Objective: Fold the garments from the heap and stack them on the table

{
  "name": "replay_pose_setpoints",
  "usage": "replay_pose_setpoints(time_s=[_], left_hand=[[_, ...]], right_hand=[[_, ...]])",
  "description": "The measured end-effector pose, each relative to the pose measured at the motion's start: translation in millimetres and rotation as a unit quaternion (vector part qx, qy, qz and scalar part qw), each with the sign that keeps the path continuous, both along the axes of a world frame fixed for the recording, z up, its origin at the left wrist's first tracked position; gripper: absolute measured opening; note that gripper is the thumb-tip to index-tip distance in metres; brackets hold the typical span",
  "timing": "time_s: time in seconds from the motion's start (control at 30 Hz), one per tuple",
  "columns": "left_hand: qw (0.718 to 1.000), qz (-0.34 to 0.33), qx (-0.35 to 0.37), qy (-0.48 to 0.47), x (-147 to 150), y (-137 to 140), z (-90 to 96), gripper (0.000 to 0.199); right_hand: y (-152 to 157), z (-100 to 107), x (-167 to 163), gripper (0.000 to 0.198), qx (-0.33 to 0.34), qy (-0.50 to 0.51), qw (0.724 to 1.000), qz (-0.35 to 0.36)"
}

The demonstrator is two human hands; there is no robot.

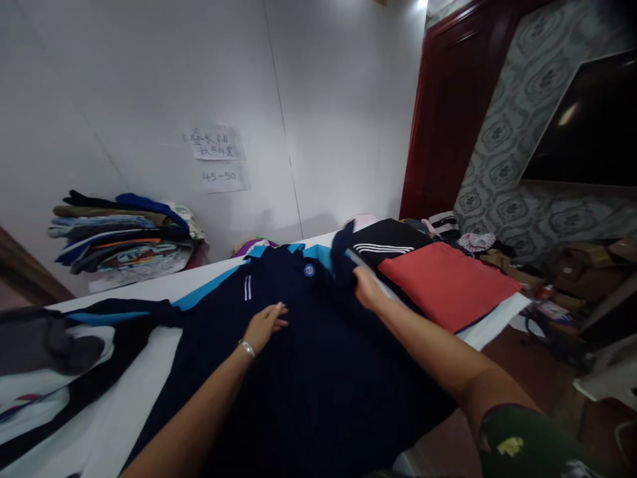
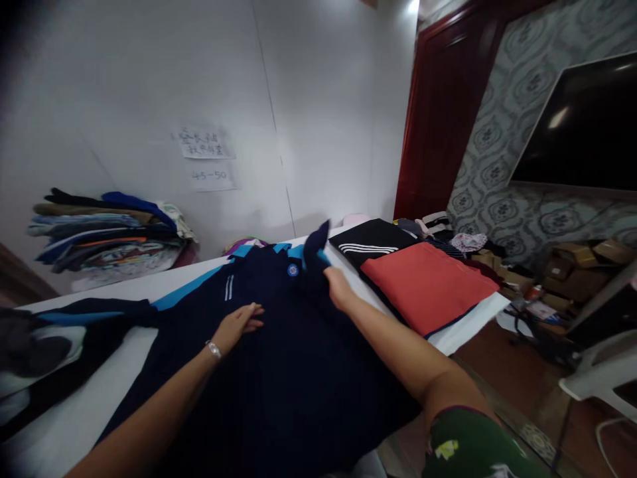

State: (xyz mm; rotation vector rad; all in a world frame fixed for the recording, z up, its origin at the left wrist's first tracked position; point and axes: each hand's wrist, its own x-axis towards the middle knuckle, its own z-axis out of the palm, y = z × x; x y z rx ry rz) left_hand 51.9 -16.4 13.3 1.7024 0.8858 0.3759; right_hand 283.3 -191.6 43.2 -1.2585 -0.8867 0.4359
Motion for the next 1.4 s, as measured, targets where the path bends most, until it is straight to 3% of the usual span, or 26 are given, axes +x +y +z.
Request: replay_pose_setpoints(time_s=[0.07, 0.13, 0.2, 0.27, 0.4, 0.53, 0.63, 0.73, 0.9, 0.97, 1.07, 1.17, 1.23, 1.3, 1.4], left_hand=[[0.964, -0.03, -0.236, -0.116, 3, -32, -4.8, 0.063], [0.9, -0.043, -0.385, -0.198, 1, -53, -12.5, 0.064], [0.86, -0.024, -0.447, -0.247, -2, -64, -20.3, 0.057], [0.841, 0.018, -0.465, -0.275, -5, -68, -25.1, 0.048], [0.829, 0.124, -0.448, -0.309, -10, -69, -17.7, 0.039], [0.821, 0.175, -0.403, -0.363, -22, -76, 2.2, 0.032], [0.827, 0.193, -0.365, -0.382, -35, -90, 11.8, 0.027], [0.846, 0.201, -0.323, -0.374, -46, -112, 18.6, 0.025], [0.859, 0.137, -0.27, -0.413, -43, -130, 53.2, 0.029], [0.854, 0.113, -0.257, -0.437, -33, -122, 79.8, 0.024], [0.845, 0.08, -0.227, -0.477, -11, -93, 126.8, 0.017], [0.828, 0.059, -0.177, -0.528, 20, -52, 169.5, 0.014], [0.822, 0.055, -0.161, -0.544, 44, -24, 190.6, 0.021], [0.823, 0.057, -0.149, -0.545, 68, 1, 206.4, 0.033], [0.832, 0.075, -0.126, -0.536, 96, 29, 227.4, 0.045]], right_hand=[[-11, -17, -37, 0.028, -0.025, -0.07, 0.995, 0.064], [-25, -34, -64, 0.032, -0.068, -0.233, 0.959, 0.146], [-37, -48, -78, 0.04, -0.107, -0.365, 0.909, 0.171], [-44, -60, -82, 0.046, -0.129, -0.418, 0.888, 0.142], [-48, -74, -79, 0.038, -0.118, -0.43, 0.889, 0.1], [-48, -80, -75, 0.029, -0.078, -0.356, 0.931, 0.038], [-49, -82, -74, 0.029, -0.083, -0.358, 0.93, 0.03], [-51, -82, -75, 0.031, -0.098, -0.382, 0.917, 0.067], [-56, -72, -76, 0.04, -0.138, -0.384, 0.907, 0.099], [-66, -68, -70, 0.046, -0.158, -0.4, 0.9, 0.073], [-96, -69, -51, 0.047, -0.2, -0.419, 0.885, -0.041], [-139, -79, -32, 0.048, -0.285, -0.401, 0.857, -0.153], [-167, -86, -25, 0.051, -0.341, -0.374, 0.846, -0.166], [-189, -90, -25, 0.055, -0.371, -0.332, 0.853, -0.153], [-204, -86, -35, 0.063, -0.36, -0.215, 0.899, -0.125]])
